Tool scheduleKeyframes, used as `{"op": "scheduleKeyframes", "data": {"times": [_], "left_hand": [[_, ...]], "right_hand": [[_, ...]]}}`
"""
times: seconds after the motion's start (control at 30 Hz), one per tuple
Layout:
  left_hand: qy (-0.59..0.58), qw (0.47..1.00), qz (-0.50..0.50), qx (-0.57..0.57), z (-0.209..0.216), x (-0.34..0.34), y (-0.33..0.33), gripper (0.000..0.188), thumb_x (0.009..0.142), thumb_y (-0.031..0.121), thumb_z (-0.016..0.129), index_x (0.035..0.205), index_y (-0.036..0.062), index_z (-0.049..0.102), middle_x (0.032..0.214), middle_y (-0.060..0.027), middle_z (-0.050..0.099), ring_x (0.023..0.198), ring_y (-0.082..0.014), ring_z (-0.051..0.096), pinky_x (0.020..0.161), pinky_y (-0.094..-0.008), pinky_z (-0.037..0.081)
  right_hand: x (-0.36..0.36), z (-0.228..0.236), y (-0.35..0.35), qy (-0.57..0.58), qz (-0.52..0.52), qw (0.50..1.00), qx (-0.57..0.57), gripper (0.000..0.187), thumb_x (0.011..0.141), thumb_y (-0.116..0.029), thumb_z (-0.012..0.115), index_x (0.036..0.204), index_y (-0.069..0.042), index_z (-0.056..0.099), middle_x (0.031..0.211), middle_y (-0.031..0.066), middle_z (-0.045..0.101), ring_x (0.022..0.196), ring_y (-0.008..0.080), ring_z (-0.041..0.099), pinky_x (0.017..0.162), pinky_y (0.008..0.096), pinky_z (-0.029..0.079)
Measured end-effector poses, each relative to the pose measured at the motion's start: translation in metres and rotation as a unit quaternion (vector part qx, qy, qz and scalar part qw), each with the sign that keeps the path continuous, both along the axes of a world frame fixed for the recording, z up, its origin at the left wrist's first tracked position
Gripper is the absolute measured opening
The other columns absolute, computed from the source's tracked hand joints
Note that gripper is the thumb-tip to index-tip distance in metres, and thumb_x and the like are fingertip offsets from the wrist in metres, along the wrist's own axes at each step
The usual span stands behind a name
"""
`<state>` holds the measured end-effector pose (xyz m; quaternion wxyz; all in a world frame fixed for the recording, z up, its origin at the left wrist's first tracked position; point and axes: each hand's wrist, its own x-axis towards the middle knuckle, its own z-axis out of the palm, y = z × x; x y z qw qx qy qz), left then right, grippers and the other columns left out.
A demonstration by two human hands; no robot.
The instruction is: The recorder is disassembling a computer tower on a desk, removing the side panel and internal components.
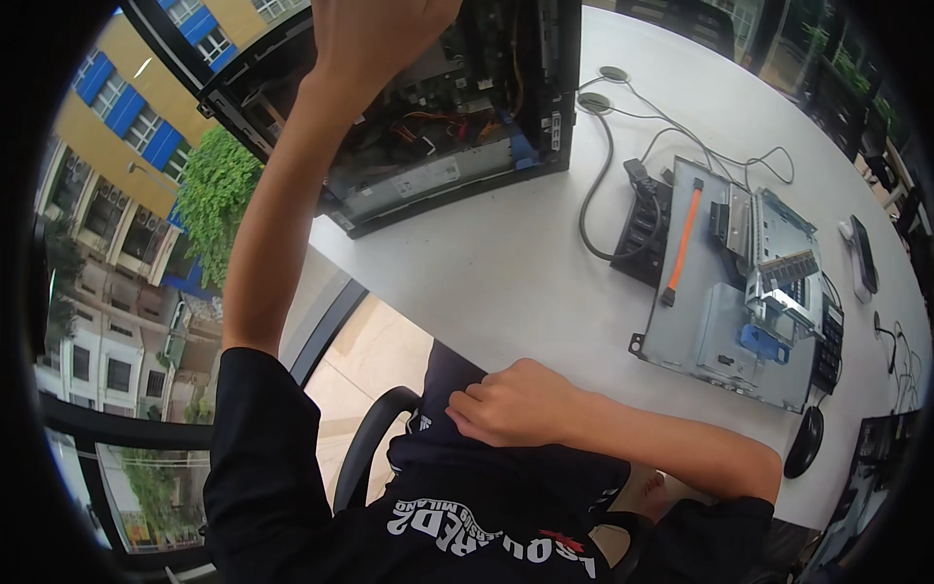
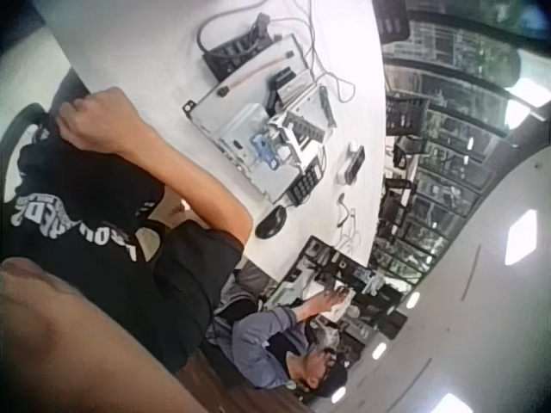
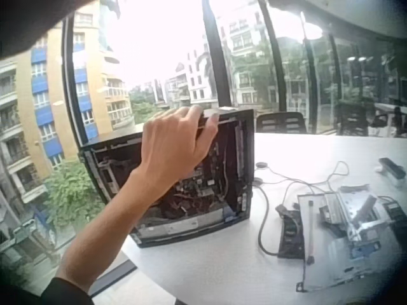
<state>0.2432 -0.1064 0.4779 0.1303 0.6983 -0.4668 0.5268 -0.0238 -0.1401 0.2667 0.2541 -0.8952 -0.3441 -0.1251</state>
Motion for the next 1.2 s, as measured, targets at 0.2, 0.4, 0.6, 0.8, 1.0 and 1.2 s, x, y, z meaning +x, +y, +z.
{"op": "scheduleKeyframes", "data": {"times": [0.2, 0.4, 0.6, 0.8, 1.0, 1.2], "left_hand": [[-0.095, 0.972, -0.2, -0.076, -0.071, -0.055, 0.035, 0.005, 0.085, 0.004, 0.069, 0.087, 0.0064, 0.073, 0.095, -0.0089, 0.077, 0.095, -0.0228, 0.068, 0.092, -0.0346, 0.044], [0.298, 0.936, -0.024, -0.188, -0.176, -0.075, 0.107, 0.012, 0.08, 0.0, 0.077, 0.089, 0.0065, 0.072, 0.088, -0.0049, 0.074, 0.081, -0.0243, 0.066, 0.082, -0.0367, 0.045], [0.009, 0.99, 0.075, -0.12, -0.141, -0.061, 0.13, 0.037, 0.076, 0.003, 0.085, 0.11, 0.005, 0.068, 0.11, -0.0093, 0.072, 0.106, -0.0276, 0.065, 0.098, -0.039, 0.044], [-0.016, 0.999, 0.03, -0.021, -0.096, -0.039, 0.098, 0.062, 0.075, 0.016, 0.088, 0.129, 0.0032, 0.061, 0.135, -0.014, 0.061, 0.126, -0.0336, 0.054, 0.108, -0.0438, 0.039], [-0.02, 0.994, 0.101, 0.021, -0.099, -0.016, 0.09, 0.088, 0.07, 0.019, 0.09, 0.146, 0.0019, 0.048, 0.145, -0.0168, 0.049, 0.133, -0.0378, 0.046, 0.112, -0.05, 0.037], [-0.004, 0.99, 0.135, 0.026, -0.095, -0.015, 0.088, 0.095, 0.066, 0.016, 0.09, 0.149, 0.0015, 0.044, 0.14, -0.0187, 0.049, 0.132, -0.0398, 0.046, 0.111, -0.0512, 0.038]], "right_hand": [[-0.005, -0.008, -0.014, 0.017, -0.001, 1.0, 0.01, 0.027, 0.097, -0.022, 0.063, 0.076, -0.005, 0.06, 0.061, 0.0076, 0.063, 0.055, 0.0263, 0.066, 0.048, 0.0393, 0.052], [-0.003, -0.011, -0.016, 0.067, 0.053, 0.996, 0.004, 0.021, 0.096, -0.018, 0.058, 0.084, -0.001, 0.06, 0.069, 0.0114, 0.068, 0.063, 0.0284, 0.07, 0.055, 0.0416, 0.056], [-0.002, -0.01, -0.015, 0.077, 0.058, 0.995, -0.002, 0.019, 0.094, -0.017, 0.058, 0.086, 0.0, 0.061, 0.071, 0.0115, 0.069, 0.064, 0.0275, 0.071, 0.055, 0.0406, 0.056], [-0.001, -0.007, -0.014, 0.082, 0.042, 0.996, -0.018, 0.019, 0.094, -0.017, 0.058, 0.086, 0.0, 0.061, 0.072, 0.0116, 0.07, 0.064, 0.0273, 0.071, 0.055, 0.0406, 0.057], [0.0, -0.007, -0.015, 0.089, 0.049, 0.995, -0.015, 0.017, 0.093, -0.015, 0.058, 0.086, 0.0, 0.06, 0.073, 0.0132, 0.07, 0.066, 0.0291, 0.072, 0.056, 0.0418, 0.057], [-0.001, -0.007, -0.016, 0.087, 0.057, 0.995, -0.002, 0.015, 0.092, -0.013, 0.059, 0.086, 0.0, 0.06, 0.074, 0.0139, 0.07, 0.068, 0.0302, 0.072, 0.058, 0.0423, 0.058]]}}
